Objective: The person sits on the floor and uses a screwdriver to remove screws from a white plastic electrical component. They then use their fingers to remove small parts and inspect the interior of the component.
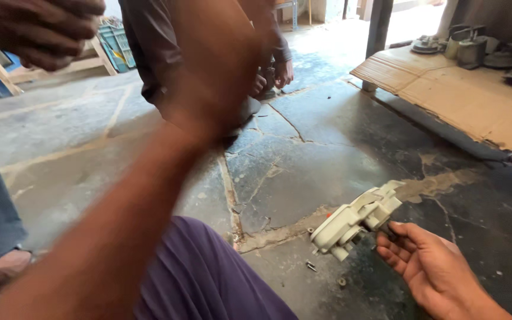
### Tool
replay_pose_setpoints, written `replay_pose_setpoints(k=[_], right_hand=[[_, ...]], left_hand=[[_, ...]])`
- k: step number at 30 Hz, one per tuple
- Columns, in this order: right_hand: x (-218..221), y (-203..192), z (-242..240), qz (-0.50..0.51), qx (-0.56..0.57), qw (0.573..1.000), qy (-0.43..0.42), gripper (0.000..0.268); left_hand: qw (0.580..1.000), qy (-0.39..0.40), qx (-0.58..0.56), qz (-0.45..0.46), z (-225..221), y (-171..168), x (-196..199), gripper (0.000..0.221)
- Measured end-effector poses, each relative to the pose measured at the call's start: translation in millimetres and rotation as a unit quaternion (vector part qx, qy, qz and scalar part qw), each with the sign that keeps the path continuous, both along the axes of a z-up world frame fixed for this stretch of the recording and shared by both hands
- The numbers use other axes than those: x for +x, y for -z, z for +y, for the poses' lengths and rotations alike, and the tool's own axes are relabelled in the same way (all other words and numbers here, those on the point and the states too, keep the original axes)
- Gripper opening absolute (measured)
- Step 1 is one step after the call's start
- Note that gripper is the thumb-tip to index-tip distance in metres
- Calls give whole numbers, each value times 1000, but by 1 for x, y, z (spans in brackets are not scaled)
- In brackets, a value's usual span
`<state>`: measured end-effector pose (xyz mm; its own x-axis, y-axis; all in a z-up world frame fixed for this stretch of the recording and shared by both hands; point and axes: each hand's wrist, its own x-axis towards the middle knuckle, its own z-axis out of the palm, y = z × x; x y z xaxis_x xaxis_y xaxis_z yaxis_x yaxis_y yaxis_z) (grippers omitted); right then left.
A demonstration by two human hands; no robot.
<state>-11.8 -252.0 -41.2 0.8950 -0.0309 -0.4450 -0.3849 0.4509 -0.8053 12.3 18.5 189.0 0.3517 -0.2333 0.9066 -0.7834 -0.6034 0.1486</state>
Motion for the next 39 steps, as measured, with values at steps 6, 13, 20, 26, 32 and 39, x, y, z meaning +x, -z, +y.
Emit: replay_pose_setpoints(k=[6,13,20,26,32,39], right_hand=[[-4,3,2,-45,-14,998,-40,21],[4,-6,16,-38,-55,996,-66,18],[9,2,24,-56,-36,995,-72,19],[13,-2,34,-122,-115,984,-65,19],[7,-12,46,-336,-418,843,-44,19],[16,-11,28,-168,-211,961,54,26]], left_hand=[[553,118,-243,788,-26,159,-20,139],[563,174,-137,796,-21,187,17,126],[557,184,-134,799,-21,193,23,106],[578,162,-173,781,-19,191,24,84],[538,198,-214,791,-18,193,22,72],[549,194,-193,790,-21,185,16,76]])
